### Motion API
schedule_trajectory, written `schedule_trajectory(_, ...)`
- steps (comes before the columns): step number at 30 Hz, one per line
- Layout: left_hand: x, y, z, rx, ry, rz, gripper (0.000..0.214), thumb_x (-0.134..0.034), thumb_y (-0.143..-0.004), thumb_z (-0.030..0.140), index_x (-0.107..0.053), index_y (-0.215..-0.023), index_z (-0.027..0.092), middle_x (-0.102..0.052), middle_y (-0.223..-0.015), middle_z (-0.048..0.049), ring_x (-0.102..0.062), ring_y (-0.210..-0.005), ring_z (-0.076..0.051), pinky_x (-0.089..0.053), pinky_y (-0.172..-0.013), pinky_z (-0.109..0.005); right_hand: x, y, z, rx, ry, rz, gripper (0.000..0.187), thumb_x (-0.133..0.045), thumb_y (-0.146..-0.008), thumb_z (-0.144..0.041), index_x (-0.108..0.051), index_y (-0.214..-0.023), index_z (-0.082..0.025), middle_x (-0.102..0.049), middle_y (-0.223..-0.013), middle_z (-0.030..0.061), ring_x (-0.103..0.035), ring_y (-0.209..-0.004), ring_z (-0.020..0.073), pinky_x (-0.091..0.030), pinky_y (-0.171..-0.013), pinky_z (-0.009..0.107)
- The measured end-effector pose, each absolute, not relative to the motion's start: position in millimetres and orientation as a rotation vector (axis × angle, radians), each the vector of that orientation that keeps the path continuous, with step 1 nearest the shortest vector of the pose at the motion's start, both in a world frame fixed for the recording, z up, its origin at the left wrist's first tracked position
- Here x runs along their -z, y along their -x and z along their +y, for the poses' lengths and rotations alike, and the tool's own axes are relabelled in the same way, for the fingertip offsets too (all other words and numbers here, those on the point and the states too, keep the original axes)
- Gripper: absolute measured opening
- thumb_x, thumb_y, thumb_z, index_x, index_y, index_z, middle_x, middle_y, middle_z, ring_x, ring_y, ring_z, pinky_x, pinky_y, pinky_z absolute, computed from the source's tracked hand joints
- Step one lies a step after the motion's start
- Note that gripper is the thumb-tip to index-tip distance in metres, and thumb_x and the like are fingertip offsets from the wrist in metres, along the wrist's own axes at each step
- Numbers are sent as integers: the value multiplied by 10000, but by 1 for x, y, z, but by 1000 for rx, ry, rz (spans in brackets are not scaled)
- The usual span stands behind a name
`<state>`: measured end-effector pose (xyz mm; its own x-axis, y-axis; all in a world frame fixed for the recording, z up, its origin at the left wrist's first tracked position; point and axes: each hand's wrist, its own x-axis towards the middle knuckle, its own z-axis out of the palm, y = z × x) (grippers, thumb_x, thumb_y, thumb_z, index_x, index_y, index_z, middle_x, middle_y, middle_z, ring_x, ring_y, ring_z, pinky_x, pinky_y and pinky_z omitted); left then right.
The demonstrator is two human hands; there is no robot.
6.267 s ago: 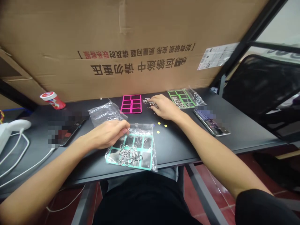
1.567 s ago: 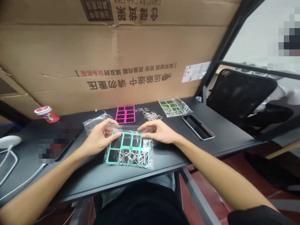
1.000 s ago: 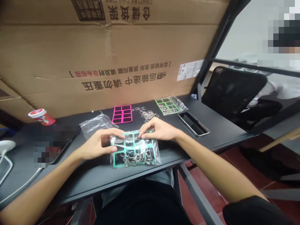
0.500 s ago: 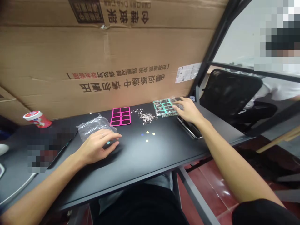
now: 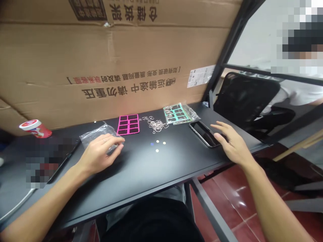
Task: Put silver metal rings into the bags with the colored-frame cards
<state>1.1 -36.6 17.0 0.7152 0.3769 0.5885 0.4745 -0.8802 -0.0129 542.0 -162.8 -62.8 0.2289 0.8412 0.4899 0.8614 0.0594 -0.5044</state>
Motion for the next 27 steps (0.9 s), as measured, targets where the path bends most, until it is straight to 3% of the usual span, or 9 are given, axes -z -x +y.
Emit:
schedule_trajectory(6, -17, 2, -34, 939, 2672, -934, 157, -591, -1080, 292, -732, -1093, 225, -790, -979, -29, -738, -912, -216, -560, -882, -367, 68, -547, -175, 81, 1772, -1584, 309, -597, -1033, -525, -787, -1236, -390, -616, -1582, 126, -609, -1472, 359, -477, -1232, 507)
schedule_trajectory(10, -19, 3, -34, 882, 2556, -1186, 209, -560, -1094, 363, -732, -1113, 245, -799, -1023, -19, -745, -979, -228, -549, -859, -362, 70, -545, -172, 81, 1769, -1639, 327, -620, -1031, -501, -814, -1228, -328, -566, -1627, 143, -636, -1442, 371, -439, -1279, 502)
schedule_trajectory(13, -23, 4, -33, 757, 2443, -1366, 233, -552, -1085, 414, -704, -1159, 254, -802, -1086, -29, -732, -1062, -270, -541, -831, -379, 71, -543, -171, 95, 1769, -1650, 367, -626, -1028, -519, -802, -1268, -304, -545, -1647, 132, -639, -1433, 379, -443, -1278, 565)
schedule_trajectory(17, -26, 10, -28, 509, 2303, -1568, 441, -491, -1080, 493, -641, -1379, 206, -745, -1294, -143, -669, -1207, -384, -563, -822, -449, 62, -533, -170, 213, 1714, -1578, 470, -636, -1021, -519, -699, -1437, -311, -581, -1613, 129, -581, -1489, 385, -465, -1247, 634)
schedule_trajectory(21, -19, 19, -17, 259, 2294, -1638, 563, -411, -1086, 515, -615, -1458, 145, -627, -1478, -236, -616, -1306, -455, -574, -958, -565, 35, -501, -154, 360, 1521, -1569, 380, -655, -1017, -404, -727, -1365, -269, -664, -1507, 154, -638, -1422, 361, -485, -1237, 597)
schedule_trajectory(27, -6, 24, -10, 121, 2435, -1635, 568, -397, -1097, 522, -607, -1508, 191, -568, -1605, -194, -576, -1441, -437, -528, -1129, -596, -18, -418, -94, 219, 1251, -1779, 328, -662, -1020, -330, -712, -1341, -280, -671, -1481, 124, -651, -1398, 338, -500, -1231, 578)
